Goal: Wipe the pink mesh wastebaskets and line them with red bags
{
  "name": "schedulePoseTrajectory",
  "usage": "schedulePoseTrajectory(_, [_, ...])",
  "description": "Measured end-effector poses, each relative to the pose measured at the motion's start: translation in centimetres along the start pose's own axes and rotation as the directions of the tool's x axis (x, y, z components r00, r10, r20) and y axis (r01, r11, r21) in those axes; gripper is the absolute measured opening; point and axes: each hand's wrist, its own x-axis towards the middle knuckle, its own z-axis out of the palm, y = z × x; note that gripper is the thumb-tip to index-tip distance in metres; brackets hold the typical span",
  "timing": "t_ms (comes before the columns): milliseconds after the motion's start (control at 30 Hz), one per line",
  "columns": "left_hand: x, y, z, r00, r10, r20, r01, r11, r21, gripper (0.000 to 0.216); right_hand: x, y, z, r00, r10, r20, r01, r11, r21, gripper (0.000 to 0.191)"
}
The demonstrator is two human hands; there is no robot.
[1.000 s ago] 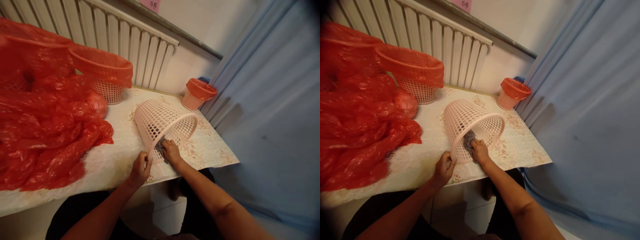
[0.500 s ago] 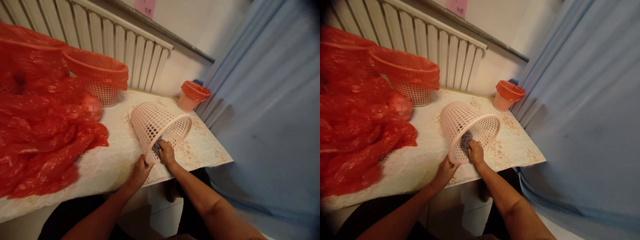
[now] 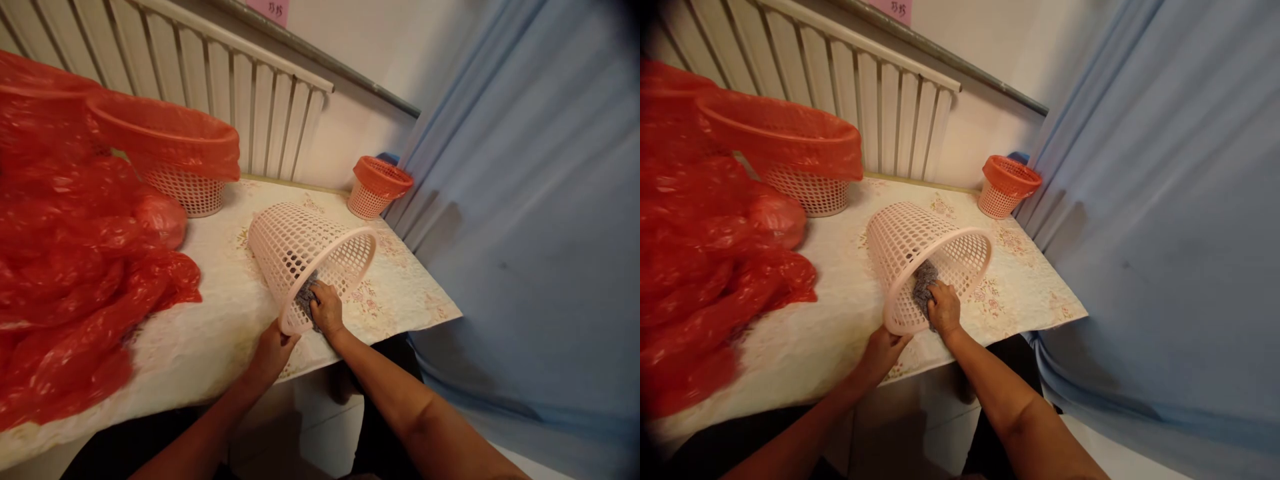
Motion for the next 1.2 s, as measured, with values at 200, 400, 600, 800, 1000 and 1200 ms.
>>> schedulePoseTrajectory(200, [0.1, 0.1, 0.1, 0.999, -0.029, 0.035, 0.029, 0.999, 0.018, 0.019, 0.0, 0.2, 0.1, 1.000, 0.019, -0.022, -0.019, 0.999, 0.041, 0.039])
schedulePoseTrajectory(400, [0.3, 0.6, -0.2, 0.998, -0.043, 0.035, 0.041, 0.996, 0.075, 0.020, 0.0, 0.5, 0.4, 0.999, 0.034, -0.038, -0.031, 0.997, 0.075, 0.038])
schedulePoseTrajectory(600, [0.3, 1.2, -0.4, 0.994, -0.072, 0.077, 0.065, 0.994, 0.089, 0.026, -0.1, 0.6, 0.5, 0.998, 0.029, -0.054, -0.024, 0.995, 0.094, 0.039])
schedulePoseTrajectory(800, [0.4, 0.5, -0.2, 0.997, -0.023, 0.070, 0.017, 0.997, 0.077, 0.024, -0.1, 0.5, 0.6, 0.998, 0.032, -0.048, -0.028, 0.995, 0.093, 0.039])
schedulePoseTrajectory(1000, [0.2, 0.2, 0.1, 0.994, 0.093, 0.057, -0.097, 0.993, 0.071, 0.024, -0.1, 0.5, 0.4, 0.998, 0.060, -0.023, -0.058, 0.994, 0.090, 0.039])
schedulePoseTrajectory(1200, [-0.1, 1.2, -1.0, 0.970, 0.242, -0.022, -0.241, 0.969, 0.051, 0.018, 0.4, -0.9, 0.3, 0.991, 0.134, 0.015, -0.134, 0.973, 0.189, 0.040])
